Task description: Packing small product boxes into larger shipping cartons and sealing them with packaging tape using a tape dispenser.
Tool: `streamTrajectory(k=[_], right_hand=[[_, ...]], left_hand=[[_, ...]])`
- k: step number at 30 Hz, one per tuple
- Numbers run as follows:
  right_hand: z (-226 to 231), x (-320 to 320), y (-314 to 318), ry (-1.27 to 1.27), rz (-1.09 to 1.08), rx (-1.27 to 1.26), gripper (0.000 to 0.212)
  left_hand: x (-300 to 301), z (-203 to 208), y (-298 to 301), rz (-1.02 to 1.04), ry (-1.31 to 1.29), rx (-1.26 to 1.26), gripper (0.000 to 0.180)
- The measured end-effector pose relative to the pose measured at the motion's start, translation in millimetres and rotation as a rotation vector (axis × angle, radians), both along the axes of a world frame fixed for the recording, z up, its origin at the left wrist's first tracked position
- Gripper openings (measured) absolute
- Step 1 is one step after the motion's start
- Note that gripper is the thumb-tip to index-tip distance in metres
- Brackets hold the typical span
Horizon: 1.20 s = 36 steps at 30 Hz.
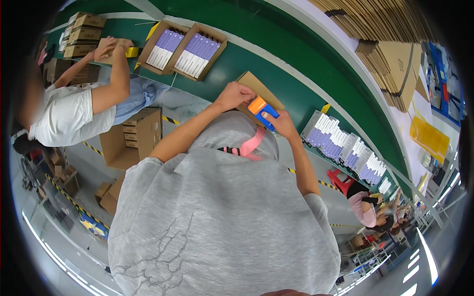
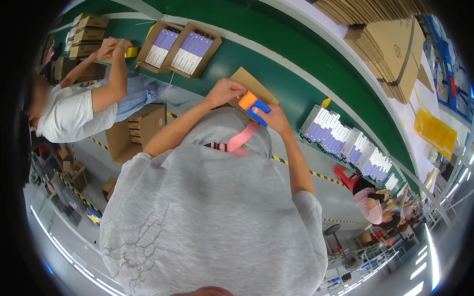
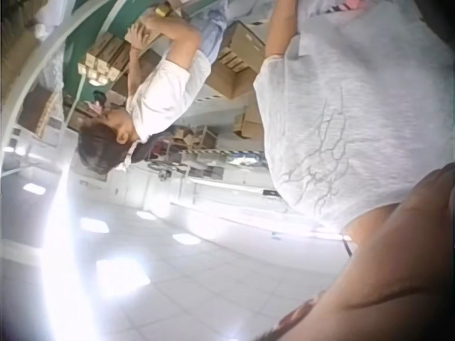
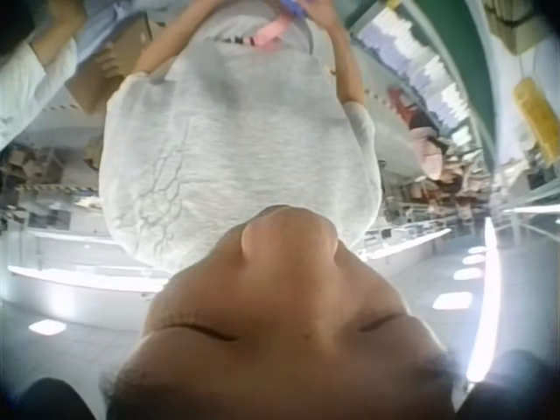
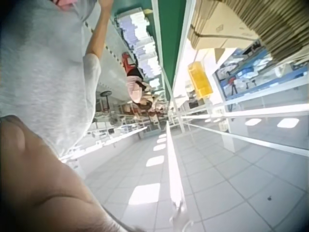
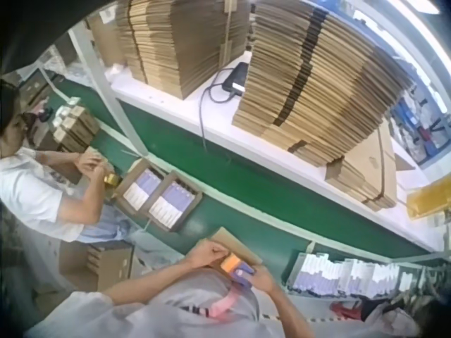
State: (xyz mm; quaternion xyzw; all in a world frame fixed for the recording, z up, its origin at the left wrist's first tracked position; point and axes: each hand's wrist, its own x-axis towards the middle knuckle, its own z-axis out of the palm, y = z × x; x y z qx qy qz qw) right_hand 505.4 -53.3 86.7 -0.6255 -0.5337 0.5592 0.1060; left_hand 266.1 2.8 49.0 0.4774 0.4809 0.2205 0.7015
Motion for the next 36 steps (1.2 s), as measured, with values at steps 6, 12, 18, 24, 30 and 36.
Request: streamTrajectory(k=[6,12,18,24,30,36], right_hand=[[14,7,11,-0.016,-0.075,-0.170,0.051],[26,1,21,-0.121,0.020,-0.182,0.059],[16,-6,27,-0.193,0.046,-0.176,0.066],[9,-7,27,-0.204,0.048,-0.142,0.067],[-4,-7,22,-0.271,0.066,-0.057,0.066],[12,-13,24,-0.218,0.017,-0.059,0.066]], left_hand=[[-50,-28,41,0.298,-0.155,-0.147,0.016],[-53,-34,56,0.188,0.088,0.033,0.015],[-53,-41,57,0.158,0.253,0.104,0.009],[-43,-74,47,0.149,0.266,0.119,0.011],[-35,-127,33,0.015,0.826,0.288,0.049],[-38,-139,41,-0.159,0.508,-0.404,0.071]])
